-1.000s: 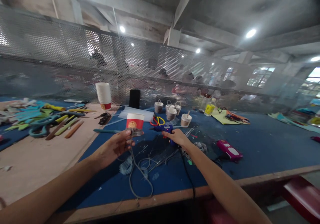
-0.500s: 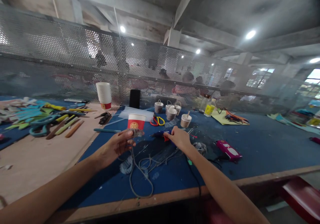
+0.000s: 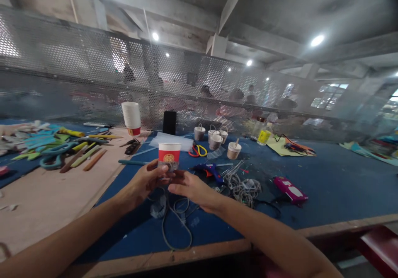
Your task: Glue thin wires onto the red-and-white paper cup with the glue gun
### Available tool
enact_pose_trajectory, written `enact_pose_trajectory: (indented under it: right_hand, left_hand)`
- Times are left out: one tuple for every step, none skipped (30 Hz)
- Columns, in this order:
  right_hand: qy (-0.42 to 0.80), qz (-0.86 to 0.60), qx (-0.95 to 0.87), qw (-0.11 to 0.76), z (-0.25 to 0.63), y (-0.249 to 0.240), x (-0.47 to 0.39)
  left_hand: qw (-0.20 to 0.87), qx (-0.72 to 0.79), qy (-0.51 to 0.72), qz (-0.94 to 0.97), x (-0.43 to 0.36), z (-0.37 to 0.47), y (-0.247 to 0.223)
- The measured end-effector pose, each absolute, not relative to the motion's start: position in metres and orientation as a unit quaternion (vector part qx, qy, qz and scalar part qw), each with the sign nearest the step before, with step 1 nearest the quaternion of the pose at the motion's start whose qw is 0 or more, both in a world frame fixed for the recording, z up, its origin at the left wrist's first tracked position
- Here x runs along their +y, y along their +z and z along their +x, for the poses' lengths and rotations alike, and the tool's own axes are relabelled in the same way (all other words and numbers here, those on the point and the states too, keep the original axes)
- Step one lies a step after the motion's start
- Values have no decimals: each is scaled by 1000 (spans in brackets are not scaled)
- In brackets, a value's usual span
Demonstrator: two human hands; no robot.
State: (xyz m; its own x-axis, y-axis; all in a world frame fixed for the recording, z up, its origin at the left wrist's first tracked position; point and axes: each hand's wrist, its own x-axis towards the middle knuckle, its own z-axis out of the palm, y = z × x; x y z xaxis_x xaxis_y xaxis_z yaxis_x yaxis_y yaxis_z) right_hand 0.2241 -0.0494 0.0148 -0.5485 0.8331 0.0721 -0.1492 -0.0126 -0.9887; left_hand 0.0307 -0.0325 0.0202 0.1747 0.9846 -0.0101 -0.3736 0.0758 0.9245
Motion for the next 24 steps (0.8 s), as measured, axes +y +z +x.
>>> enact_pose_trajectory:
  right_hand:
    - [650, -297, -584, 386, 225, 14, -48]
    - [648, -304, -579, 390, 227, 13, -46]
    - [647, -310, -577, 390, 229, 12, -44]
    - [646, -315, -575, 390, 232, 11, -42]
    - [645, -318, -574, 392, 235, 10, -40]
    - [641, -321, -572, 398, 237, 10, -39]
    - [636, -322, -572, 406, 239, 10, -39]
    - [631, -322, -570, 416, 241, 11, -39]
    - [632, -320, -564, 424, 242, 13, -39]
    - [642, -316, -554, 427, 242, 14, -39]
    - [657, -309, -542, 423, 243, 15, -40]
    - [675, -302, -529, 417, 243, 17, -40]
    - [689, -297, -520, 408, 244, 17, -40]
    - [694, -297, -518, 403, 244, 18, -41]
    - [687, -304, -525, 400, 245, 18, -41]
    - [669, -315, -540, 401, 246, 18, -40]
    - [643, -329, -560, 407, 246, 18, -40]
    - [610, -343, -581, 415, 247, 18, -40]
    - [575, -356, -602, 424, 248, 19, -40]
    - [542, -367, -619, 434, 249, 20, -39]
    - [514, -375, -631, 443, 249, 21, -39]
    - [493, -381, -637, 454, 250, 22, -38]
    - [479, -386, -637, 464, 250, 24, -38]
    - [470, -389, -637, 472, 251, 25, -37]
  left_hand:
    - [641, 358, 530, 423, -33, 31, 21]
    - [645, 356, 528, 424, -34, 31, 21]
    - [647, 353, 526, 425, -34, 31, 21]
    - [648, 351, 524, 427, -34, 31, 21]
    - [647, 351, 524, 428, -35, 31, 20]
    - [645, 352, 526, 428, -35, 31, 21]
    - [644, 353, 527, 428, -35, 31, 21]
    - [644, 354, 527, 427, -35, 31, 21]
    - [646, 354, 524, 428, -36, 31, 21]
    - [648, 353, 519, 431, -36, 31, 21]
    - [650, 353, 516, 433, -36, 31, 22]
    - [650, 353, 513, 435, -36, 31, 22]
    - [650, 354, 512, 436, -35, 30, 21]
    - [650, 355, 511, 436, -35, 30, 21]
    - [649, 356, 512, 435, -34, 29, 20]
    - [649, 356, 513, 434, -34, 29, 20]
    - [651, 355, 512, 433, -34, 29, 20]
    - [655, 352, 509, 433, -34, 29, 20]
    - [660, 347, 507, 433, -34, 29, 20]
    - [665, 343, 504, 432, -34, 29, 20]
    - [670, 339, 501, 430, -34, 29, 21]
    - [674, 337, 499, 427, -35, 29, 21]
    - [677, 336, 499, 425, -35, 29, 21]
    - [677, 337, 500, 422, -35, 29, 21]
